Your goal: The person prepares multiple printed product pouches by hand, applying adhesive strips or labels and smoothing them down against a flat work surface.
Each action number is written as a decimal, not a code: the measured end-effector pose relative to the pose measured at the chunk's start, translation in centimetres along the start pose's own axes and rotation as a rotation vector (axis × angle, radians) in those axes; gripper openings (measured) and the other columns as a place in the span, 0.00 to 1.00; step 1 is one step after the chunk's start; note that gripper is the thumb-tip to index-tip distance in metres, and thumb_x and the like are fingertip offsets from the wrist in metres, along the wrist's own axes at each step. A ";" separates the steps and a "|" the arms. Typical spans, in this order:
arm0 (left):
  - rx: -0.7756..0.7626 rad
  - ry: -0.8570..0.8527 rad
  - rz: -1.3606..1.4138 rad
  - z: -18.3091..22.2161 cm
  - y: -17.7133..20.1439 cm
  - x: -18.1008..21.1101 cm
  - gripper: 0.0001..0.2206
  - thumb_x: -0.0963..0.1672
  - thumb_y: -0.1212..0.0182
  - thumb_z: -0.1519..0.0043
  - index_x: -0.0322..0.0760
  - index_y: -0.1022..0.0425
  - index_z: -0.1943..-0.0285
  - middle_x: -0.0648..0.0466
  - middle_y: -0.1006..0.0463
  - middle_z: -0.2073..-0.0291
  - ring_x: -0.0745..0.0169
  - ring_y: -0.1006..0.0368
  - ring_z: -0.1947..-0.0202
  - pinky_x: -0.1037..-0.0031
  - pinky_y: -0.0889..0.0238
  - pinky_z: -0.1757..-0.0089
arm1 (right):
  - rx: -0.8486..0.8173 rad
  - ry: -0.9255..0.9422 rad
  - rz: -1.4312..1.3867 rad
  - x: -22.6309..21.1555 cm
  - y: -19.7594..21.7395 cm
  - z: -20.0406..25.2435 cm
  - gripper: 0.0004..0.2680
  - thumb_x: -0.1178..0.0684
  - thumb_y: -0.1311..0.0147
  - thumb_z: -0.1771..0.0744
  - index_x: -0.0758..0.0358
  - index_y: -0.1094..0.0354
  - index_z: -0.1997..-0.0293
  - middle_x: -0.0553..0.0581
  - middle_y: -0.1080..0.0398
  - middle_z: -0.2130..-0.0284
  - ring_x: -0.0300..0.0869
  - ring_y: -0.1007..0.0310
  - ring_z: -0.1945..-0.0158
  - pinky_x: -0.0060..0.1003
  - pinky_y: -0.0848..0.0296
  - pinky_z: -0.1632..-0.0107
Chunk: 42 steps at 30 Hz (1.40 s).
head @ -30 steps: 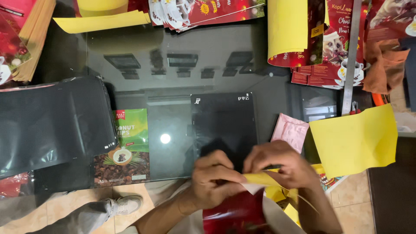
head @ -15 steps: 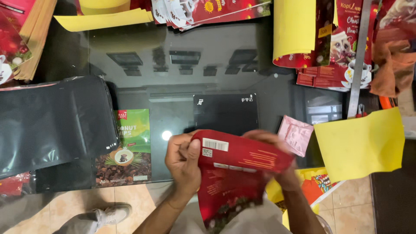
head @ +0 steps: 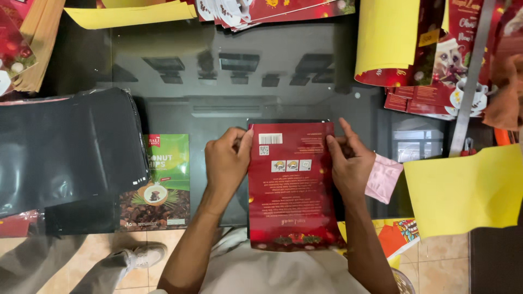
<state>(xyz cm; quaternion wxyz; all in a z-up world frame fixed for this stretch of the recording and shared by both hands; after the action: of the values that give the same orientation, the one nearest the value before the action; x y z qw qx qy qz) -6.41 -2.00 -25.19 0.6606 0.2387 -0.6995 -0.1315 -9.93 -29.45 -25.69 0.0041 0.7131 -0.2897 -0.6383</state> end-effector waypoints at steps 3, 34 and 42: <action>-0.087 0.079 -0.024 -1.7 -0.3 0.4 0.11 0.44 0.35 0.36 0.41 0.22 0.73 0.54 0.23 0.87 0.52 0.26 0.85 0.65 0.38 0.77 | -0.034 0.046 0.063 -0.8 -0.4 -1.1 0.12 0.64 0.37 0.33 0.62 0.24 0.44 0.57 0.24 0.71 0.35 0.31 0.69 0.31 0.32 0.67; -0.210 0.312 0.071 -2.8 -1.2 -0.4 0.14 0.41 0.39 0.34 0.31 0.24 0.75 0.50 0.27 0.90 0.64 0.37 0.89 0.73 0.43 0.80 | -0.064 -0.159 0.050 -2.6 -0.6 -2.4 0.06 0.64 0.38 0.34 0.62 0.19 0.56 0.57 0.28 0.79 0.33 0.35 0.71 0.32 0.33 0.68; -0.197 0.304 0.064 -2.8 -1.0 0.4 0.14 0.41 0.39 0.34 0.33 0.25 0.76 0.51 0.27 0.91 0.66 0.40 0.89 0.75 0.46 0.81 | -0.082 -0.167 0.046 -2.2 -0.8 -2.4 0.06 0.63 0.38 0.34 0.61 0.19 0.56 0.57 0.27 0.78 0.33 0.34 0.71 0.31 0.34 0.69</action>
<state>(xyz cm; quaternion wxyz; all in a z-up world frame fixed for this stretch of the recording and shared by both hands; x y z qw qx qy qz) -3.51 -2.69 -25.12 0.7826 0.1676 -0.5828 -0.1407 -7.47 -28.74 -23.49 0.0238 0.6497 -0.2789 -0.7068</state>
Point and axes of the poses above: each hand's wrist, its own z-axis away from the middle knuckle, its own y-axis out of the back of the hand, x = y × z, the point moved 5 cm from there along -z, towards the middle knuckle
